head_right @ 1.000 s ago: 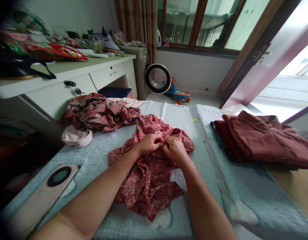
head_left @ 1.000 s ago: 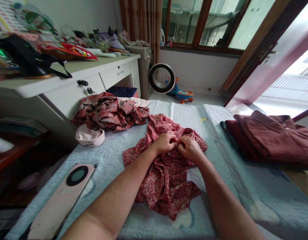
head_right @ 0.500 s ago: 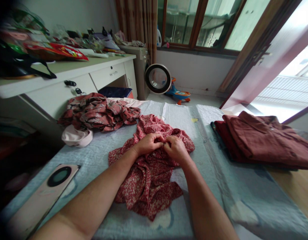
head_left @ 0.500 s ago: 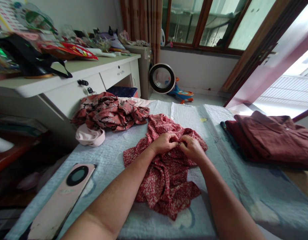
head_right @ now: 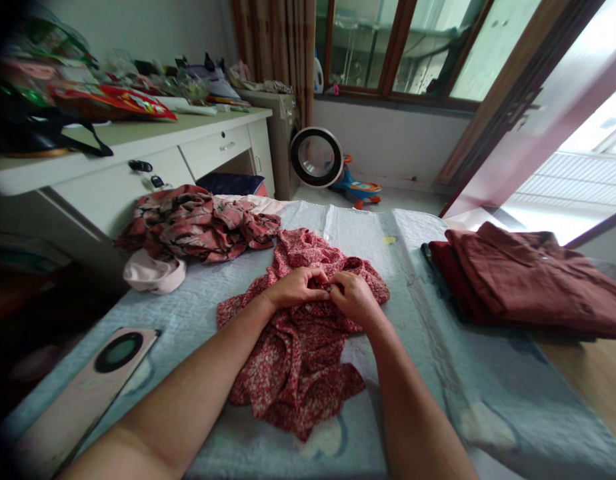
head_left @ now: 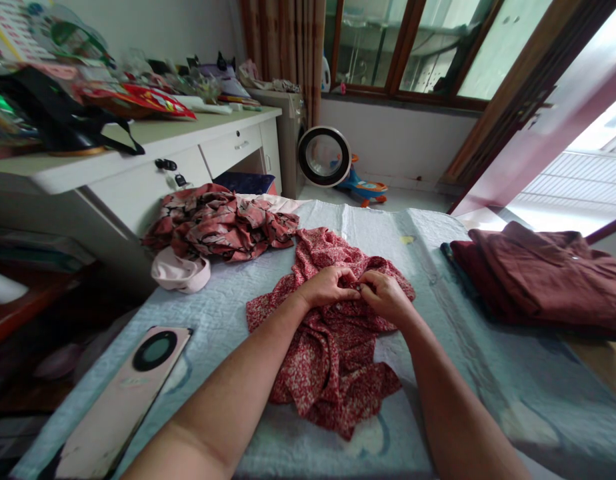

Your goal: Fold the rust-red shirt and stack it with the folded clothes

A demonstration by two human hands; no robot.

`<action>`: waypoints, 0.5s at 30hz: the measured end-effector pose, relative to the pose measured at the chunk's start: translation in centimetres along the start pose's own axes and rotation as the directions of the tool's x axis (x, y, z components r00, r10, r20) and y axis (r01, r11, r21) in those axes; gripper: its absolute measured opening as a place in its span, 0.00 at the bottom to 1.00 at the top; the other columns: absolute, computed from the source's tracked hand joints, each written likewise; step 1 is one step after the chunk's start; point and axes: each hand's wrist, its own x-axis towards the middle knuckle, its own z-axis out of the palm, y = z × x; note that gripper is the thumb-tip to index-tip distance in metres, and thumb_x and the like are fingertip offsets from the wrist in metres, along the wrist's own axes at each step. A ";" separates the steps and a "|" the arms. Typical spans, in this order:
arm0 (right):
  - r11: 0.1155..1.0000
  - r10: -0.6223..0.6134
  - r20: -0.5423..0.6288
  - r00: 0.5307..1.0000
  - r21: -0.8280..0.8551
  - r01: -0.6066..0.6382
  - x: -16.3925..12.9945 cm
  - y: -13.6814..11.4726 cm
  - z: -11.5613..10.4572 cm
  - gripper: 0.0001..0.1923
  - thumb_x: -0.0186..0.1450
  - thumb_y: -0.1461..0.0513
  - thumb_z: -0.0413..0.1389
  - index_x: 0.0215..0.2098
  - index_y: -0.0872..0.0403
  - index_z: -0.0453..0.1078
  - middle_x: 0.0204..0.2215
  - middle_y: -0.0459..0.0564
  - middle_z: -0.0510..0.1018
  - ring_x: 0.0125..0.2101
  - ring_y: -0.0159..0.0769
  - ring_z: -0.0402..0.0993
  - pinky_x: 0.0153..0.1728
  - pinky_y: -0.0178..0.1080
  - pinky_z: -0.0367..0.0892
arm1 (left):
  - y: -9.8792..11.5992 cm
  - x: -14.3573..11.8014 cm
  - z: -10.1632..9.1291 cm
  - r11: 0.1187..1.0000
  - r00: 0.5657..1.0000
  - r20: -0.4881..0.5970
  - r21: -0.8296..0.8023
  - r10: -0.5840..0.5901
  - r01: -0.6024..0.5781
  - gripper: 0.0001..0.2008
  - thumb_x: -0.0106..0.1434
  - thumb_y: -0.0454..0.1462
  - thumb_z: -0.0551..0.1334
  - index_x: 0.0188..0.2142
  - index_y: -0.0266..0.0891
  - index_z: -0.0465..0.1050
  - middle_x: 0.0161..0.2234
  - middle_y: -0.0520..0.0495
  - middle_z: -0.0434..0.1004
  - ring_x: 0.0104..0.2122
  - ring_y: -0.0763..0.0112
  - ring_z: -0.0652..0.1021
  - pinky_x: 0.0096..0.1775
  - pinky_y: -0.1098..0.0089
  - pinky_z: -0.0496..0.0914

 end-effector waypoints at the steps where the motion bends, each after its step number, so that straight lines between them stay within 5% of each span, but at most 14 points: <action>1: 1.000 -0.004 0.006 1.000 0.004 0.004 0.0 0.0 0.0 0.07 0.58 0.67 0.49 0.26 0.54 0.68 0.26 0.47 0.74 0.28 0.33 0.68 0.32 0.34 0.60 | 0.0 0.0 0.0 1.000 1.000 -0.003 0.010 -0.003 0.003 0.14 0.58 0.45 0.66 0.35 0.35 0.73 0.33 0.50 0.73 0.34 0.70 0.73 0.37 0.71 0.66; 15: 0.999 -0.031 -0.010 0.999 -0.025 0.031 0.0 -0.5 0.3 0.06 0.57 0.68 0.50 0.23 0.54 0.65 0.22 0.45 0.69 0.25 0.31 0.63 0.29 0.33 0.56 | -0.2 0.1 0.2 1.000 1.000 0.007 -0.001 -0.009 0.010 0.09 0.57 0.38 0.65 0.35 0.34 0.75 0.33 0.48 0.77 0.34 0.69 0.75 0.38 0.71 0.67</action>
